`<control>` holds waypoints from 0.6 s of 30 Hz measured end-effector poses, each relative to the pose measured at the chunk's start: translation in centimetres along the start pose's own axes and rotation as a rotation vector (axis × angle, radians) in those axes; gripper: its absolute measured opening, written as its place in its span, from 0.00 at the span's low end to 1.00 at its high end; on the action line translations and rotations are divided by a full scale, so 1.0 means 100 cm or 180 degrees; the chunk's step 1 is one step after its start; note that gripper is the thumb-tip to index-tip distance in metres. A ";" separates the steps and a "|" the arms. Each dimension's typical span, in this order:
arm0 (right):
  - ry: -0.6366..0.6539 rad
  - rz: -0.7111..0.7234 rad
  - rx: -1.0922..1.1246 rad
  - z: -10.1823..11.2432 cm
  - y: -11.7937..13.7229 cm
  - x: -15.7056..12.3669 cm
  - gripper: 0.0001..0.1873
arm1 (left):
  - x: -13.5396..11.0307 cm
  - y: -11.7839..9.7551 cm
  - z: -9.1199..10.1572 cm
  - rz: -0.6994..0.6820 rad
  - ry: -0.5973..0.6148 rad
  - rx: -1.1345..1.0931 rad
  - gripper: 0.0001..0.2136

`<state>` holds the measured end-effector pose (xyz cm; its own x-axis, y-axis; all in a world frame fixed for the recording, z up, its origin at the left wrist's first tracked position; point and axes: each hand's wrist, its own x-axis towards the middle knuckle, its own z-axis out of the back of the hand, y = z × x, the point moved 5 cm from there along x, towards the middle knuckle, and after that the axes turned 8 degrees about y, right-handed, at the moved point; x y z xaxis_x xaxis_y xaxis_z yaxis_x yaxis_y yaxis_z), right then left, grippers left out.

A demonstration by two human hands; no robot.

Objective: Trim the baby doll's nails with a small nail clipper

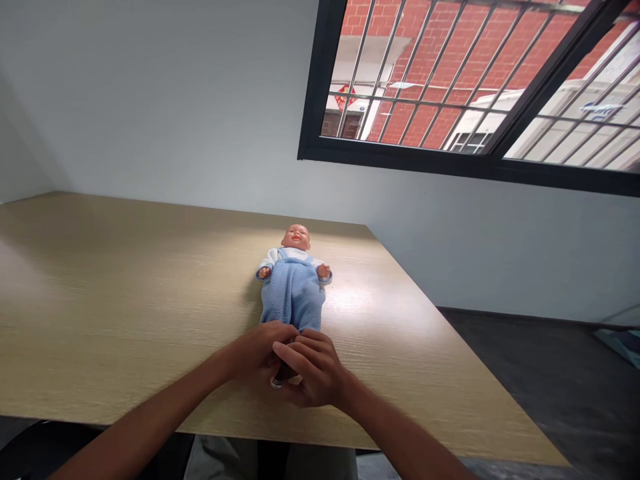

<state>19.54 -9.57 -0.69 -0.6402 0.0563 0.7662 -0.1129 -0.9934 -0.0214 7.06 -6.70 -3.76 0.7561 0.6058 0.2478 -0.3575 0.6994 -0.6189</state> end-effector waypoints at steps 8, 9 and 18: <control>-0.0004 -0.0005 -0.0004 -0.001 0.000 0.001 0.22 | 0.001 -0.004 0.002 0.0059 0.0011 -0.0018 0.11; -0.0005 -0.0001 -0.0001 -0.001 0.000 0.001 0.22 | 0.001 -0.003 0.002 0.0067 0.0028 0.0001 0.11; 0.0004 -0.0023 -0.0025 0.000 0.001 0.000 0.23 | 0.001 -0.001 0.001 -0.0008 0.0021 0.0000 0.11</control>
<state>19.51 -9.62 -0.66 -0.6401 0.0637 0.7656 -0.1236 -0.9921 -0.0208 7.13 -6.71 -3.60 0.7605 0.6016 0.2444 -0.3556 0.7008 -0.6184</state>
